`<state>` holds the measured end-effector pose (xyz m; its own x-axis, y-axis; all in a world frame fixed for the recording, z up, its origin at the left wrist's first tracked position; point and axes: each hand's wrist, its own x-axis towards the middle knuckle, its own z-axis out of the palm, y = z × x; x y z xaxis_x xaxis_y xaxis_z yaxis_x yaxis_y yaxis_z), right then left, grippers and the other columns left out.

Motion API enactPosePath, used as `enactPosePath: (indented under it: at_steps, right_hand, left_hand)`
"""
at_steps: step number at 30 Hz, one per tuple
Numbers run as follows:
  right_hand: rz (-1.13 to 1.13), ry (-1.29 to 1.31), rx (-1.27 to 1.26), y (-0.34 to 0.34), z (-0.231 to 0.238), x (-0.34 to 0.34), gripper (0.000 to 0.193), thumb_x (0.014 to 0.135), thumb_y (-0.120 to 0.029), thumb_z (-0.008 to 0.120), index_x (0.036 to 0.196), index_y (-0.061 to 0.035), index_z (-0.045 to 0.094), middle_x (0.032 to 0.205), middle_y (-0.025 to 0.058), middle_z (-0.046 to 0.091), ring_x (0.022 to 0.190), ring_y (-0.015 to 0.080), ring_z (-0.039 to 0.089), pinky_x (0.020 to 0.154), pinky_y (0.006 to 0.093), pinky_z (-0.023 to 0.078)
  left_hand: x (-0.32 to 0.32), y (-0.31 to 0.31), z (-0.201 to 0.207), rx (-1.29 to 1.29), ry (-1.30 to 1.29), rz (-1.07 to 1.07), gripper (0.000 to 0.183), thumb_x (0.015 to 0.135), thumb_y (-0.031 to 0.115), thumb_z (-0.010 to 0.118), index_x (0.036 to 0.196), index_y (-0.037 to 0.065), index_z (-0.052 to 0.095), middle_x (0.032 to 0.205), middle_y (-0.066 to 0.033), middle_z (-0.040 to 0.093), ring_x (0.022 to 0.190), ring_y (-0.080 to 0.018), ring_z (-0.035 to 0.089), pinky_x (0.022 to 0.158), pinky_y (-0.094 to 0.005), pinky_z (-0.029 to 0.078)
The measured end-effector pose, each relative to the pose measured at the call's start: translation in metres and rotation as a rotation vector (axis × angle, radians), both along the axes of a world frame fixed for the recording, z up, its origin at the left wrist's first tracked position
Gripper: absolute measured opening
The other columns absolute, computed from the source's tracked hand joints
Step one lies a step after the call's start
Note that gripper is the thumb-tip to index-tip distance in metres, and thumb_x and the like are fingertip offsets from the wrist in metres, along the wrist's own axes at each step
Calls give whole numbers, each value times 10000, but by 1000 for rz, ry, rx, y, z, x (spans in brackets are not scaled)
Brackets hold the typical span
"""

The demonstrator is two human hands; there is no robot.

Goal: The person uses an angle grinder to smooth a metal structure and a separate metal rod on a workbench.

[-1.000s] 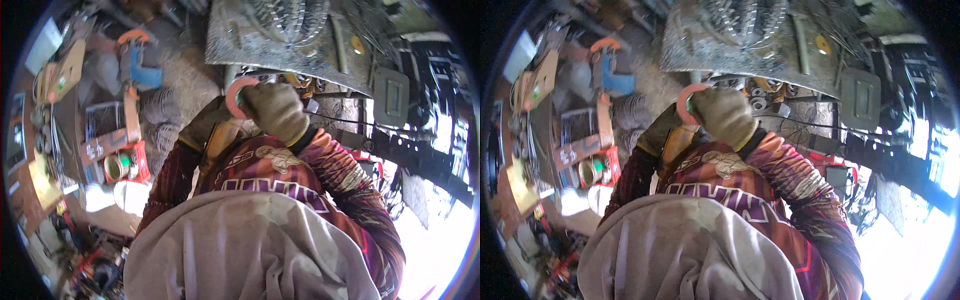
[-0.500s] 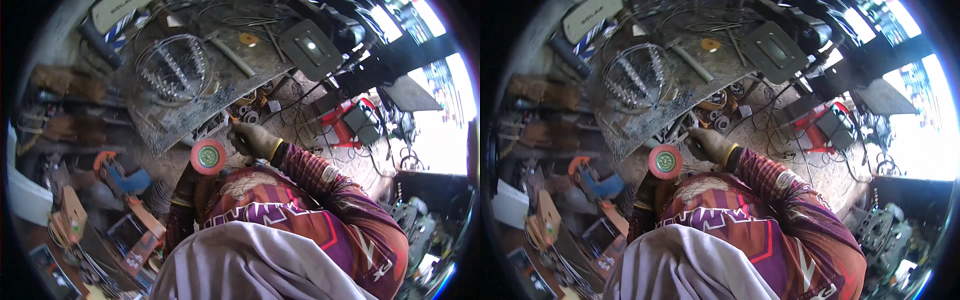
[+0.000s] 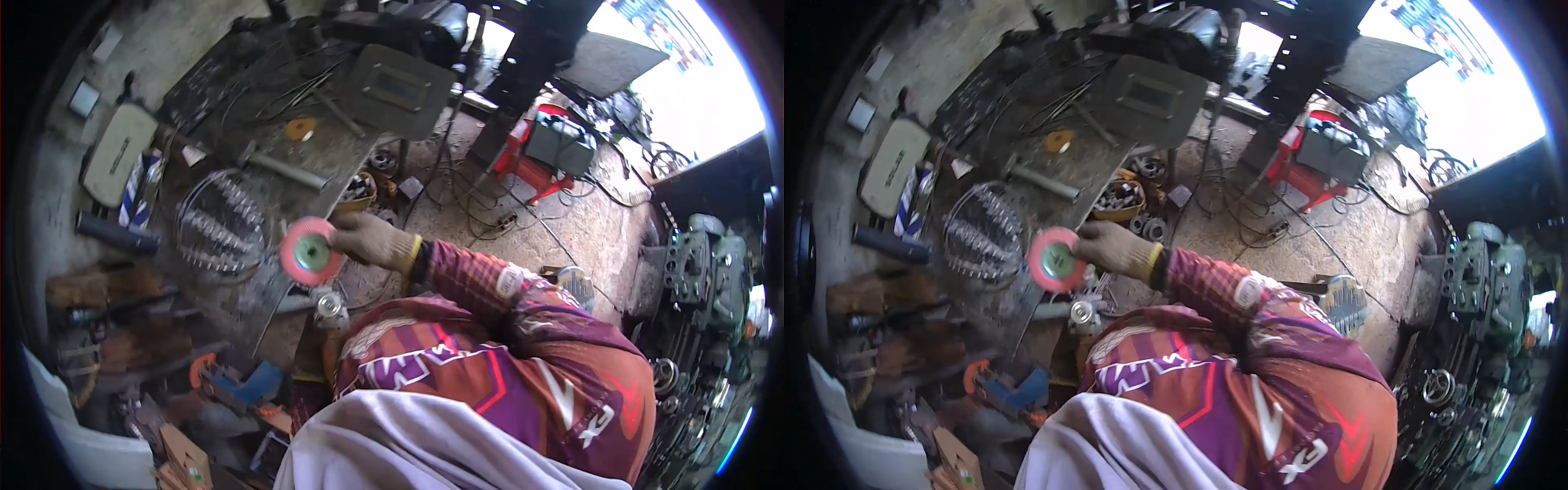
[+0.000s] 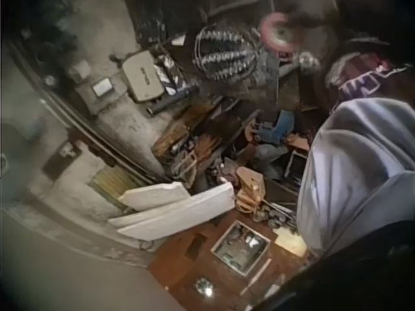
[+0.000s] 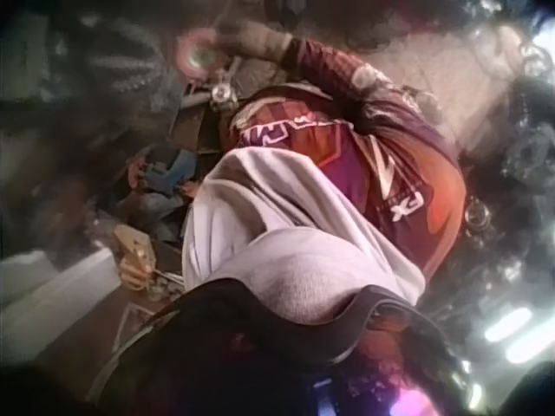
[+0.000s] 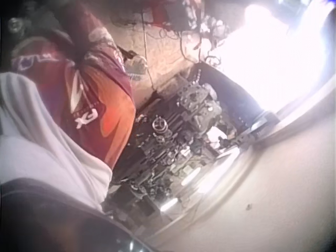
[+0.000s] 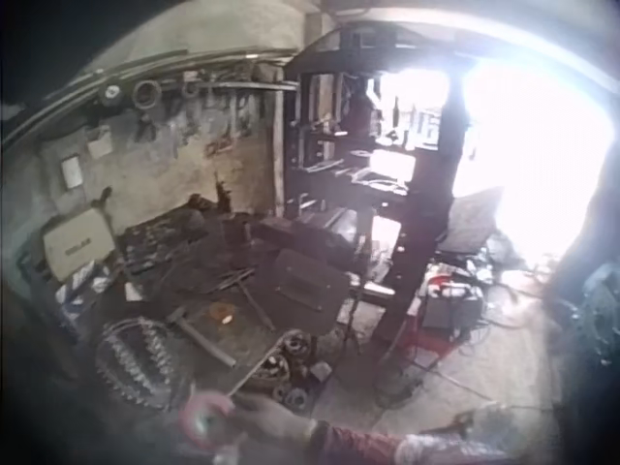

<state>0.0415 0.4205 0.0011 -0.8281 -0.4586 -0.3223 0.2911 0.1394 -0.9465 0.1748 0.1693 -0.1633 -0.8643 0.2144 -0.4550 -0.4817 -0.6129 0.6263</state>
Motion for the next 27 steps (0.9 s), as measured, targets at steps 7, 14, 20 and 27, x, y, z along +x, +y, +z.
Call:
enactPosePath:
  at_steps: [7,14,20,27]
  right_hand:
    - [-382,192,167,42,24,-188,497,870,-411,673,1080,37,726,926,252,734,870,376,730,759,462,559]
    - [-252,629,722,30,41,-346,536,934,-468,449,1052,-51,764,1079,252,728,1052,433,695,889,480,564]
    - [547,848,1169,0,40,-450,320,829,-324,700,1099,-186,804,1116,129,761,1037,329,728,896,432,571]
    - [925,1364,1164,12,-17,-532,197,831,-194,743,1004,-128,806,984,138,774,942,350,746,795,422,592]
  left_hand:
    - [-41,35,-19,17,-69,7,577,992,261,670,1475,6,484,1432,-108,572,1268,-195,571,1090,-333,463]
    - [-45,37,-14,18,-121,126,584,984,259,676,1474,4,484,1429,-110,573,1264,-196,573,1085,-333,467]
    - [-16,47,4,26,-147,254,590,978,256,682,1472,2,485,1426,-111,575,1260,-197,576,1081,-332,471]
    - [23,63,3,69,-185,413,597,970,253,688,1471,0,485,1422,-113,577,1256,-199,578,1076,-332,475]
